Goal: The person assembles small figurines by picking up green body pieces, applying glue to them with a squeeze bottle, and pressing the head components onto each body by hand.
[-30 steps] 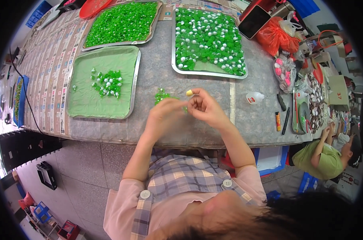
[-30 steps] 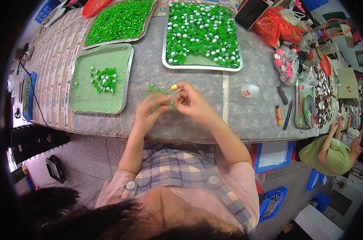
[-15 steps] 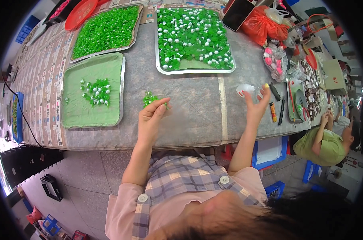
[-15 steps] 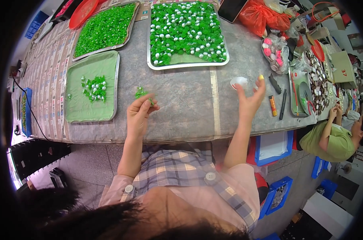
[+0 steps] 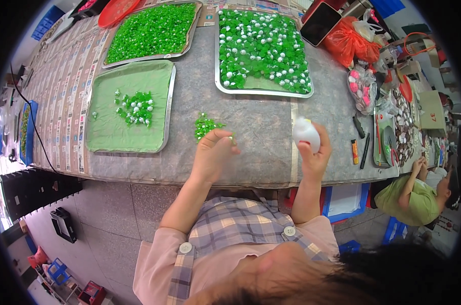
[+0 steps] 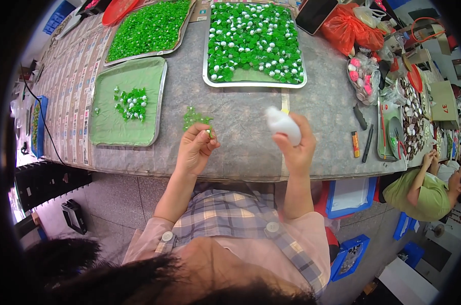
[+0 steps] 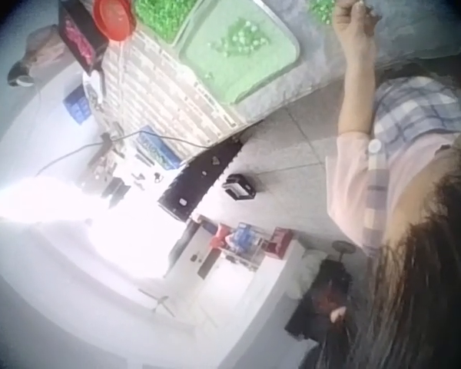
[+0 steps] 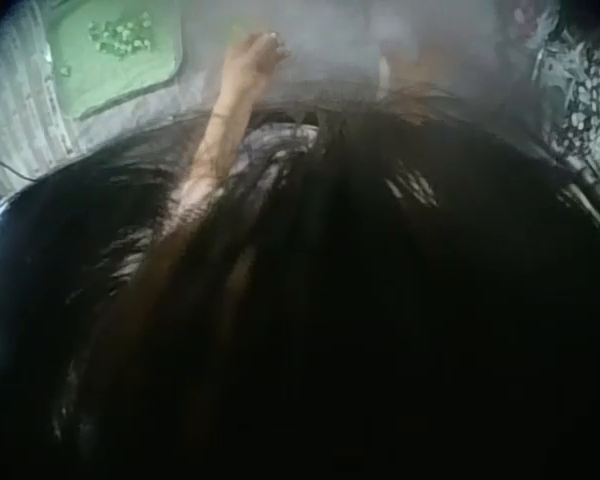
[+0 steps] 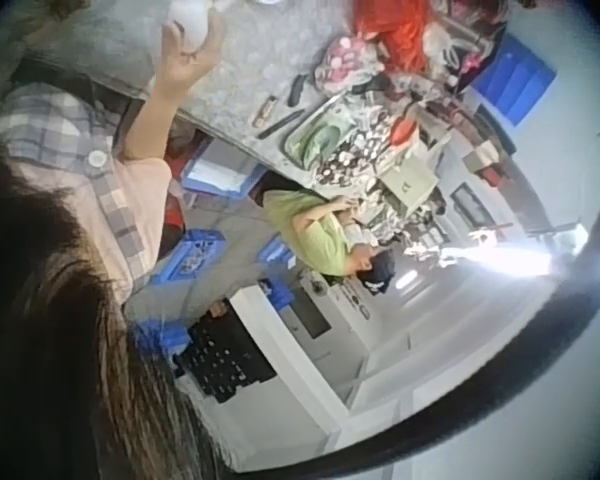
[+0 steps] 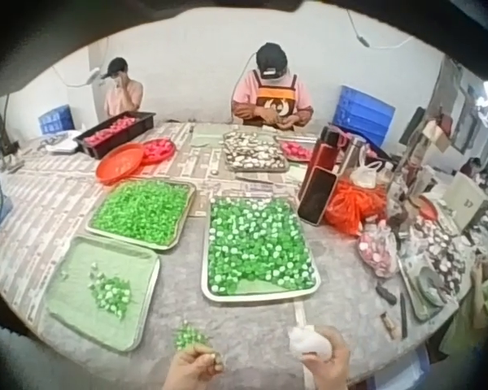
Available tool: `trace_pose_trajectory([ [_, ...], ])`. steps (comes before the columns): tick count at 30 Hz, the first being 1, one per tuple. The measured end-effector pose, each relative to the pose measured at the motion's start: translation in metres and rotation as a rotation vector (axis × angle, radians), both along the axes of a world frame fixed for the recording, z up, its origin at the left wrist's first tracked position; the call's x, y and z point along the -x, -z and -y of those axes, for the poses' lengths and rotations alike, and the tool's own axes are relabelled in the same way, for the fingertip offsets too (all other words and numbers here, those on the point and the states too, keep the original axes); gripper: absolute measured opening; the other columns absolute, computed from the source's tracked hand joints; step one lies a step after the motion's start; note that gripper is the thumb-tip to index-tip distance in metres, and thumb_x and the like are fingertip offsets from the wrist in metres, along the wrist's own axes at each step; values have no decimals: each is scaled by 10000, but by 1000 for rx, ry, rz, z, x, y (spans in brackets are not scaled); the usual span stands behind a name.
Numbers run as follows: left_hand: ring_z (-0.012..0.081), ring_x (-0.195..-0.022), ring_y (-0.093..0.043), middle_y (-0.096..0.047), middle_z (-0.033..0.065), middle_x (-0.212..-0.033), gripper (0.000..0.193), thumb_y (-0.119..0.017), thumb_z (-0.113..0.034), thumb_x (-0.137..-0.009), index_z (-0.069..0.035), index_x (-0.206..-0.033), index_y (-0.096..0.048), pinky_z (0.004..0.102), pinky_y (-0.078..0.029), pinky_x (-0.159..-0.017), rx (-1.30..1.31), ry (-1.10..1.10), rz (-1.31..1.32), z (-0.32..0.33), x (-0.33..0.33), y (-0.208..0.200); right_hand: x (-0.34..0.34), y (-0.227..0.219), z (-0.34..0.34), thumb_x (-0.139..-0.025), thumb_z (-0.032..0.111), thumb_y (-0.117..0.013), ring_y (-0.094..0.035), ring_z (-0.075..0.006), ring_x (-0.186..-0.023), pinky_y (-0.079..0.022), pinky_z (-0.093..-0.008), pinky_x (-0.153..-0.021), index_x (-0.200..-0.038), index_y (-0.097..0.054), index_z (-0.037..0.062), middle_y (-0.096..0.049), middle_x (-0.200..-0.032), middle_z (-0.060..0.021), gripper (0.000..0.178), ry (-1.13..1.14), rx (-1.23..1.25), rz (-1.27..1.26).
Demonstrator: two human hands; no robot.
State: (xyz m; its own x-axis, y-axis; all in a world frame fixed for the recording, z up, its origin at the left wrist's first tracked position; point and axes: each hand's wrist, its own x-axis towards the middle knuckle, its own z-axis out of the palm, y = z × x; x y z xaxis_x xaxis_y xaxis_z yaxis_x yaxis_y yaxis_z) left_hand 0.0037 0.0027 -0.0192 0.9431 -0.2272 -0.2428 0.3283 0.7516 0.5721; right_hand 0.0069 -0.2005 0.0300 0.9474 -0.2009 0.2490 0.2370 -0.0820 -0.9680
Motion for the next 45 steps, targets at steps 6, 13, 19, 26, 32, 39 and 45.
trace_pose_trajectory([
  [6,110,-630,-524,-532,66,-736,102,-513,-87,-755,-50,-849,-516,248,-475,-600,42,44,-60,3,3,-5,0,-7,-22,-562,250,-720,-412,-56,-598,-317,-175,-520,-781,-489,28,-454,-696,12,388,28,-100,151],
  [13,107,-624,-518,-524,59,-725,88,-511,-86,-757,-51,-837,-502,245,-473,-590,77,45,-68,2,2,-6,3,-4,-35,-567,398,-688,-366,-71,-578,-276,-185,-502,-767,-464,17,-399,-655,-2,485,35,83,235],
  [19,102,-620,-516,-522,55,-720,94,-516,-98,-756,-54,-835,-489,241,-471,-587,74,69,-61,3,1,-8,1,-5,-35,-573,234,-697,-433,-96,-558,-345,-206,-494,-749,-486,17,-477,-658,-30,350,12,111,271],
  [26,102,-615,-517,-522,49,-704,95,-517,-109,-757,-55,-830,-490,238,-469,-586,62,73,-68,3,1,-8,0,-6,-36,-579,227,-692,-432,-100,-544,-344,-204,-486,-752,-485,19,-476,-648,-29,341,5,172,294],
  [32,99,-600,-507,-512,41,-681,98,-518,-129,-759,-55,-817,-490,236,-463,-570,53,74,-74,3,1,-7,0,-5,-38,-594,354,-679,-354,-73,-566,-262,-187,-495,-755,-455,21,-391,-633,1,433,28,128,231],
  [39,97,-589,-499,-500,37,-663,121,-525,-159,-756,-55,-805,-489,234,-458,-566,45,81,-84,3,1,-8,0,-4,-38,-606,346,-673,-352,-70,-561,-258,-185,-494,-763,-455,23,-392,-629,3,419,58,112,218],
  [45,98,-591,-502,-503,35,-657,122,-529,-157,-754,-53,-805,-492,237,-459,-568,43,82,-83,3,1,-7,1,-2,-33,-596,294,-679,-400,-85,-572,-310,-195,-511,-774,-470,23,-439,-655,-19,385,53,124,221],
])
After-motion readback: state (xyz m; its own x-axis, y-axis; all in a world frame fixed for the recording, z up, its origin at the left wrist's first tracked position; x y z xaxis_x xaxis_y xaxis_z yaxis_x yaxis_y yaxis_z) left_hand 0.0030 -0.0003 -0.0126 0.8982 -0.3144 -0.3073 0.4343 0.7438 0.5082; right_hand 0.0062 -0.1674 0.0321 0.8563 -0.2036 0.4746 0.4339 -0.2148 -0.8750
